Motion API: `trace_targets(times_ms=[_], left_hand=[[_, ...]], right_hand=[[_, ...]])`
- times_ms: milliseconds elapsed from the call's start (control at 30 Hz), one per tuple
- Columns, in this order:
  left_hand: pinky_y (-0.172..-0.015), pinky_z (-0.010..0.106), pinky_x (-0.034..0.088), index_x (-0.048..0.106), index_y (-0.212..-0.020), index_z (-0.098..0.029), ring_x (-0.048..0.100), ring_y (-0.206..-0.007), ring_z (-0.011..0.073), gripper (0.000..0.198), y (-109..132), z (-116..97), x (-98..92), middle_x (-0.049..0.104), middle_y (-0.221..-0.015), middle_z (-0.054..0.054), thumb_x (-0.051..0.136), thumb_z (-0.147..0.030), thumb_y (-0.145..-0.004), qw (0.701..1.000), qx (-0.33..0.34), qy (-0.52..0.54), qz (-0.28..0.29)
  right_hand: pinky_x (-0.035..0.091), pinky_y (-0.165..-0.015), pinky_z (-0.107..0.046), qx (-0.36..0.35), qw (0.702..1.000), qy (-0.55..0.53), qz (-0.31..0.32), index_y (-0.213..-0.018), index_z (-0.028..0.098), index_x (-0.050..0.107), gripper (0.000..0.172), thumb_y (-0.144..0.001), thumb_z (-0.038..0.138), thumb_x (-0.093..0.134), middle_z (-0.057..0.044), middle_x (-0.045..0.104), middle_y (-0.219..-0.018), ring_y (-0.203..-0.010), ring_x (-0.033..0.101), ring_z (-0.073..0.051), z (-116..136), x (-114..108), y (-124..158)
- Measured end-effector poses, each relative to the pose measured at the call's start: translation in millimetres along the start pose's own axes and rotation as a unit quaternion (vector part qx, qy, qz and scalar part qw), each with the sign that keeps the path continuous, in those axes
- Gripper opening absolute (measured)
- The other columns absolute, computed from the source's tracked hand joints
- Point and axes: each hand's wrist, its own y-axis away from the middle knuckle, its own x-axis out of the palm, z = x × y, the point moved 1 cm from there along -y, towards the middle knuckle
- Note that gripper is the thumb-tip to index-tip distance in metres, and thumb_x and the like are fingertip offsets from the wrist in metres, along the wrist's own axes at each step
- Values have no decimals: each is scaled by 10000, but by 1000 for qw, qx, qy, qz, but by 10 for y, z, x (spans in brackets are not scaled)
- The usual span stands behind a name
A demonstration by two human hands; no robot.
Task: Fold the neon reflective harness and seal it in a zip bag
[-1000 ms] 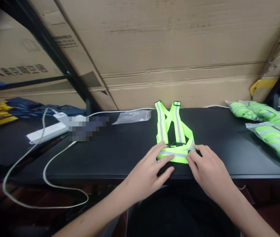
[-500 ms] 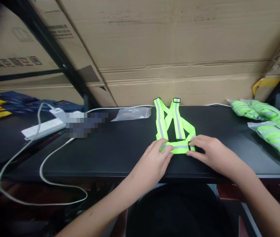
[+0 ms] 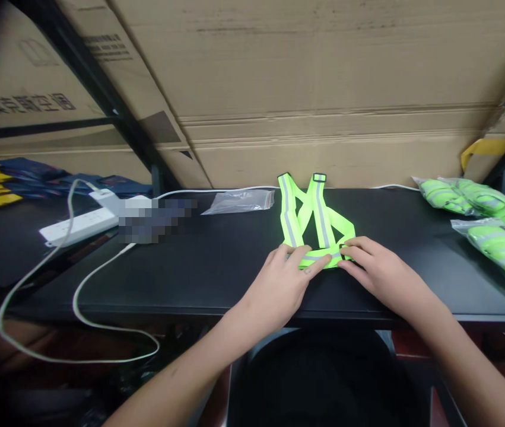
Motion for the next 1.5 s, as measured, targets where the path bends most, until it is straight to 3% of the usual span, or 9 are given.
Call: trace_targets(times_ms=[200, 400, 500, 600, 767, 867, 1000, 1333, 1500], left_hand=[[-998, 569, 458, 558, -1359, -269, 535, -1147, 329, 365, -65, -72, -23, 570, -1348, 115, 393, -259, -1033, 999, -23, 26, -9], [-1053, 724, 357, 522, -1354, -223, 477, -1266, 386, 351, -156, -181, 28, 555, -1418, 83, 385, -222, -1031, 997, -41, 58, -2], [-1042, 758, 339, 413, -1472, -286, 463, -1288, 406, 509, -168, -184, 47, 530, -1444, 92, 413, -130, -987, 998, -38, 50, 17], [-1032, 756, 345, 359, -1515, -331, 455, -1297, 414, 598, -160, -166, 52, 499, -1466, 101, 425, -103, -966, 998, -25, 49, 27], [-1007, 747, 359, 449, -1460, -311, 478, -1253, 407, 445, -133, -150, 64, 532, -1412, 114, 396, -241, -1023, 999, -14, 52, -10], [-1018, 727, 358, 478, -1431, -312, 470, -1256, 395, 404, -115, -146, 77, 534, -1405, 109, 385, -307, -1037, 998, -8, 58, -29], [-1029, 718, 355, 484, -1418, -311, 468, -1263, 387, 391, -100, -138, 79, 535, -1399, 102, 391, -320, -1038, 997, -4, 62, -40], [-1024, 729, 353, 483, -1424, -309, 465, -1274, 392, 396, -82, -127, 80, 519, -1412, 107, 382, -339, -1042, 996, 2, 73, -43], [-1036, 723, 347, 480, -1433, -315, 460, -1276, 386, 404, -80, -128, 71, 515, -1412, 100, 393, -343, -1040, 997, 5, 72, -39]], right_hand=[[517, -975, -386, 61, 997, -38, -5, -1038, 201, 682, 275, -1007, 389, 483, -98, 709, -1172, -1098, 670, -231, 105, 46, 19], [487, -654, -342, 221, 975, -8, -11, -753, 227, 601, 251, -934, 381, 521, -28, 709, -775, -703, 671, -212, 151, 101, -221], [484, -653, -345, 262, 964, 22, -39, -834, 218, 592, 141, -885, 334, 530, -51, 703, -819, -709, 678, -225, 118, 176, -302], [509, -681, -367, 283, 955, 48, -72, -1026, 167, 595, 256, -865, 356, 532, -139, 685, -997, -795, 688, -256, 49, 225, -333], [488, -652, -393, 327, 940, 91, 8, -925, 123, 669, 341, -877, 419, 509, -171, 694, -816, -754, 673, -307, -124, 215, -485], [468, -629, -373, 328, 941, 76, 22, -816, 149, 696, 256, -849, 343, 532, -129, 686, -686, -660, 657, -276, -161, 185, -616], [489, -736, -353, 299, 954, 24, 23, -966, 168, 739, 266, -821, 221, 523, -117, 762, -893, -800, 696, -257, -116, 163, -696], [558, -758, -341, 306, 945, -107, 38, -1105, 122, 722, 356, -832, 291, 567, -119, 779, -966, -869, 733, -238, -330, 206, -786], [541, -820, -392, 324, 940, -98, 38, -908, 144, 770, 220, -743, 249, 672, -136, 767, -947, -939, 713, -300, -455, 244, -1005]])
